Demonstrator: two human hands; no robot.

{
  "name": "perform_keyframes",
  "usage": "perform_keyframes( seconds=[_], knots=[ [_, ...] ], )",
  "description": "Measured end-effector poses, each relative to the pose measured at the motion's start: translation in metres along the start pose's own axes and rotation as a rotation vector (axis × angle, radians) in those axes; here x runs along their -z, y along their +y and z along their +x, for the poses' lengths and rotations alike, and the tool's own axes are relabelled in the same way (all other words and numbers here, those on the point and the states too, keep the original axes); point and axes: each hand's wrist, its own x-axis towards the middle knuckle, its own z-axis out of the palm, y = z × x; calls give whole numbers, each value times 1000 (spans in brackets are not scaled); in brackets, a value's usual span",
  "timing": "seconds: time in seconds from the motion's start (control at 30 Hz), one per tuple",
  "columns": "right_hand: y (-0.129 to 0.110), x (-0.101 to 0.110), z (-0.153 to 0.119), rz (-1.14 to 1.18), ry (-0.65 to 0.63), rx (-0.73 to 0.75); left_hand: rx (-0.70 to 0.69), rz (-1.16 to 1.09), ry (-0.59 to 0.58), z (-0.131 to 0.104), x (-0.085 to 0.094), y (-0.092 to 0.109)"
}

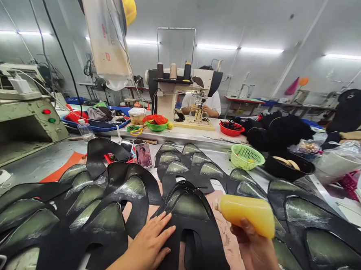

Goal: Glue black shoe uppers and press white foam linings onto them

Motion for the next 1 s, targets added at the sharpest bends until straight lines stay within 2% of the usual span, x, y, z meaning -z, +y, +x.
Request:
perform_keyframes(
  seconds=[0.13, 0.27, 0.33, 0.4, 0.47, 0.5, 0.63, 0.67, 0.77, 0.8, 0.9, 0.93, 1.0],
  knots=[
    [-2, -24, 7, -116, -24, 46, -91, 159, 26, 2, -8, -5],
    [-7, -48, 12, -453, -124, 213, -126, 195, 86, 3, -14, -8],
    [-6, -62, 12, -685, -243, 300, -131, 198, 99, 4, -16, -9],
    [-3, -74, 11, -868, -435, 361, -133, 200, 102, 4, -16, -9],
    [2, -81, 12, -961, -603, 428, -140, 202, 108, 4, -17, -9],
    [5, -83, 13, -983, -641, 470, -147, 203, 115, 3, -17, -9],
    [10, -84, 21, -1011, -510, 581, -174, 200, 179, 3, -22, -13],
    [9, -85, 23, -1017, -515, 567, -181, 197, 200, 3, -24, -15],
    [6, -91, 27, -1059, -647, 492, -216, 187, 255, 6, -30, -19],
    [5, -94, 29, -1077, -638, 479, -224, 186, 270, 7, -31, -20],
    [5, -102, 28, -1100, -482, 467, -206, 186, 303, 8, -36, -23],
    [6, -105, 26, -1096, -500, 456, -193, 179, 311, 8, -38, -24],
    [9, -108, 23, -1088, -678, 430, -176, 149, 323, 7, -41, -26]
  ],
)
